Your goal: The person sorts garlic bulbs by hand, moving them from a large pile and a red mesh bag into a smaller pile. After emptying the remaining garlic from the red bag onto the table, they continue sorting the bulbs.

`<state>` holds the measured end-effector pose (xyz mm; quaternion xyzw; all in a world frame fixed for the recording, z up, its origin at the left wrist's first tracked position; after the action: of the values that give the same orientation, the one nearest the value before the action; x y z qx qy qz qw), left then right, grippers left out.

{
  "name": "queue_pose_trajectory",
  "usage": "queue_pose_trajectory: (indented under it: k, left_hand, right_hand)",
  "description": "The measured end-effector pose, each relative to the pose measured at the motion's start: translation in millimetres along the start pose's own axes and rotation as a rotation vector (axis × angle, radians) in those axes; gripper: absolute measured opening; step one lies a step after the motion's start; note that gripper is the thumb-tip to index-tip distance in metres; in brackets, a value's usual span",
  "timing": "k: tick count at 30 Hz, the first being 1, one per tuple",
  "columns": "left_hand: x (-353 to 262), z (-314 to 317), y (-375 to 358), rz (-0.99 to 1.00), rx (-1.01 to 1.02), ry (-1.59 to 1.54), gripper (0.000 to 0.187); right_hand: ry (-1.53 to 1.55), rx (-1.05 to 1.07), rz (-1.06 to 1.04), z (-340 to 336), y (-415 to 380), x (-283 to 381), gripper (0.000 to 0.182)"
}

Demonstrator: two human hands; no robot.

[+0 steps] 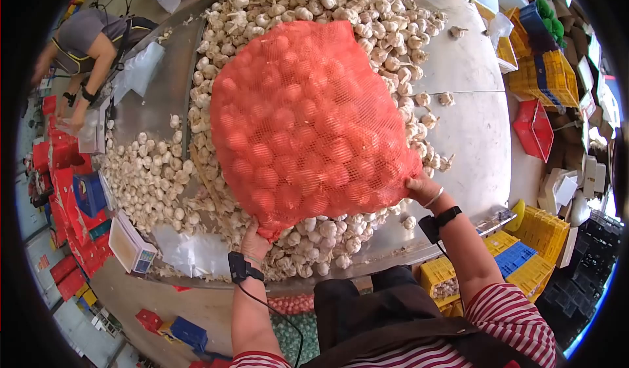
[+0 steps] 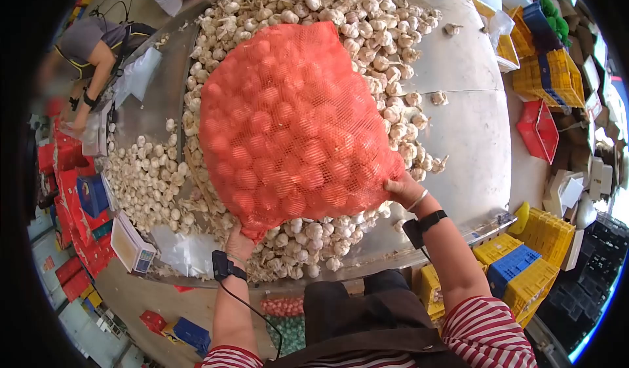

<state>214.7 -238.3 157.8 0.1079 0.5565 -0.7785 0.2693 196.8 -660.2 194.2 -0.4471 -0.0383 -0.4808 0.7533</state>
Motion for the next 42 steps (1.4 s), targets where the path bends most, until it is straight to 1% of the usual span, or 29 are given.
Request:
queue_pose_trajectory:
  k: [2, 4, 5, 9, 10, 11, 13, 14, 17, 19, 20, 21, 22, 23, 25, 26, 27, 29, 30, 31, 32, 33, 34, 35, 36, 37, 39, 40, 42]
  left_hand:
    - [8.1, -8.4, 3.8, 0.001, -0.047, -0.048, 0.08]
    - [0.9, 1.5, 10.2, 0.083, 0.081, -0.072, 0.078]
    - [-1.6, 0.6, 11.5, 0.084, 0.076, -0.072, 0.078]
    - [-10.1, -6.3, 1.3, 0.057, 0.059, 0.11, 0.078]
    - [-11.9, -3.9, -3.4, 0.042, 0.078, 0.175, 0.08]
    - [-14.5, -2.0, -8.8, 0.053, 0.081, 0.175, 0.08]
    - [-20.3, 5.0, -19.8, 0.081, 0.063, 0.298, 0.086]
    - [-26.8, 14.3, -23.9, 0.097, 0.064, 0.297, 0.086]
    - [-31.8, 25.7, -32.6, 0.136, 0.028, 0.335, 0.088]
    - [-36.4, 29.1, -29.4, 0.183, 0.026, 0.451, 0.074]
    - [-35.7, 30.0, -28.9, 0.188, 0.022, 0.455, 0.074]
    - [-34.2, 32.4, -27.7, 0.198, 0.019, 0.665, 0.065]
    - [-34.4, 35.8, -25.1, 0.211, 0.015, 0.876, 0.056]
    - [-34.8, 36.2, -22.8, 0.223, 0.012, 0.88, 0.056]
    - [-29.7, 33.9, -20.7, 0.185, -0.029, 0.975, 0.055]
    - [-37.4, 44.0, -29.6, 0.269, -0.05, 0.967, 0.043]
    - [-39.4, 53.0, -40.5, 0.287, -0.054, 0.964, 0.043]
    - [-57.0, 76.7, -76.2, 0.137, -0.202, 1.433, 0.039]
    - [-53.1, 73.2, -86.5, 0.317, -0.16, 1.311, 0.038]
    - [-40.3, 65.3, -107.8, 0.145, -0.137, 1.149, 0.038]
    - [-30.0, 65.5, -137.4, -0.02, -0.108, 0.982, 0.037]
    - [-33.1, 80.3, -181.3, -0.04, -0.067, 0.889, 0.036]
    - [-27.8, 89.6, -222.8, -0.062, -0.027, 0.794, 0.035]
    - [-14.4, 78.2, -255.0, 0.261, 0.072, 0.939, 0.038]
    - [2.7, 81.1, -308.5, -0.237, 0.084, 0.738, 0.043]
    - [11.1, 86.4, -340.2, -0.281, 0.108, 0.75, 0.045]
    - [29.4, 84.4, -374.4, -0.185, 0.133, 0.847, 0.049]
    - [36.8, 83.2, -379.1, -0.136, 0.122, 0.896, 0.051]
    - [60.2, 76.7, -359.7, -0.05, 0.105, 0.973, 0.055]
  right_hand:
    - [-0.021, 0.006, 0.047, -5.5, -3.0, -10.2, 0.096]
    - [0.01, -0.019, 0.019, -9.2, -0.6, -13.9, 0.096]
    - [0.038, -0.038, -0.02, -10.6, 2.2, -12.3, 0.097]
    - [0.098, -0.025, 0.053, -30.0, 5.4, -27.1, 0.099]
    - [0.13, -0.11, 0.048, -30.6, 1.2, -29.5, 0.084]
    - [0.126, -0.102, 0.042, -37.8, -0.9, -30.4, 0.084]
    - [0.006, -0.039, 0.153, -54.2, -2.1, -41.2, 0.059]
    - [-0.087, -0.148, 0.092, -59.4, -4.1, -42.0, 0.042]
    - [-0.196, -0.161, 0.158, -58.7, -14.6, -34.7, 0.038]
    - [-0.274, -0.131, 0.127, -58.6, -11.6, -27.1, 0.034]
    - [-0.413, -0.135, 0.082, -60.9, -9.5, -23.6, 0.032]
    - [-0.551, -0.137, 0.032, -61.7, -8.2, -19.8, 0.031]
    - [-0.628, -0.158, 0.066, -62.0, -12.1, -17.7, 0.03]
    - [-0.628, -0.151, 0.055, -65.5, -13.6, -20.8, 0.03]
    - [-0.78, -0.17, -0.052, -67.5, -18.1, -17.4, 0.032]
    - [-0.928, -0.241, 0.015, -58.8, -28.4, -9.8, 0.034]
    - [-0.952, -0.261, -0.034, -39.0, -38.9, -1.1, 0.032]
    - [-1.044, -0.239, -0.082, -15.5, -59.4, 6.9, 0.035]
    - [-1.049, -0.252, 0.021, -8.8, -77.6, 9.8, 0.036]
    - [-1.054, -0.265, 0.127, 4.1, -100.2, 14.6, 0.037]
    - [-1.185, -0.132, 0.048, 14.3, -120.0, 16.6, 0.032]
    - [-1.308, 0.001, -0.026, 22.2, -148.8, 12.3, 0.029]
    - [-1.285, 0.103, 0.005, 46.4, -194.0, 15.4, 0.031]
    - [-1.064, -0.088, 0.296, 43.9, -238.2, 6.8, 0.029]
    - [-0.968, -0.009, 0.349, 48.0, -281.4, -3.7, 0.027]
    - [-0.919, -0.089, 0.415, 62.9, -323.1, 1.0, 0.026]
    - [-0.886, -0.098, 0.494, 19.2, -377.3, -40.1, 0.025]
    - [-0.884, -0.092, 0.496, 14.5, -379.4, -48.8, 0.025]
    - [-1.138, -0.02, 0.481, 1.3, -359.7, -60.3, 0.023]
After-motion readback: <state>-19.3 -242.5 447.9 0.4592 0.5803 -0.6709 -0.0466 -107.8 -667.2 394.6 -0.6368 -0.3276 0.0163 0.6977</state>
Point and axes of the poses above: each hand's wrist, its own y-axis towards the middle knuckle, its own z-axis out of the palm, x = y × z, the point moved 9 cm from there along y, towards the middle knuckle, and after that the axes turned 9 degrees about y, right-handed, at the moved point
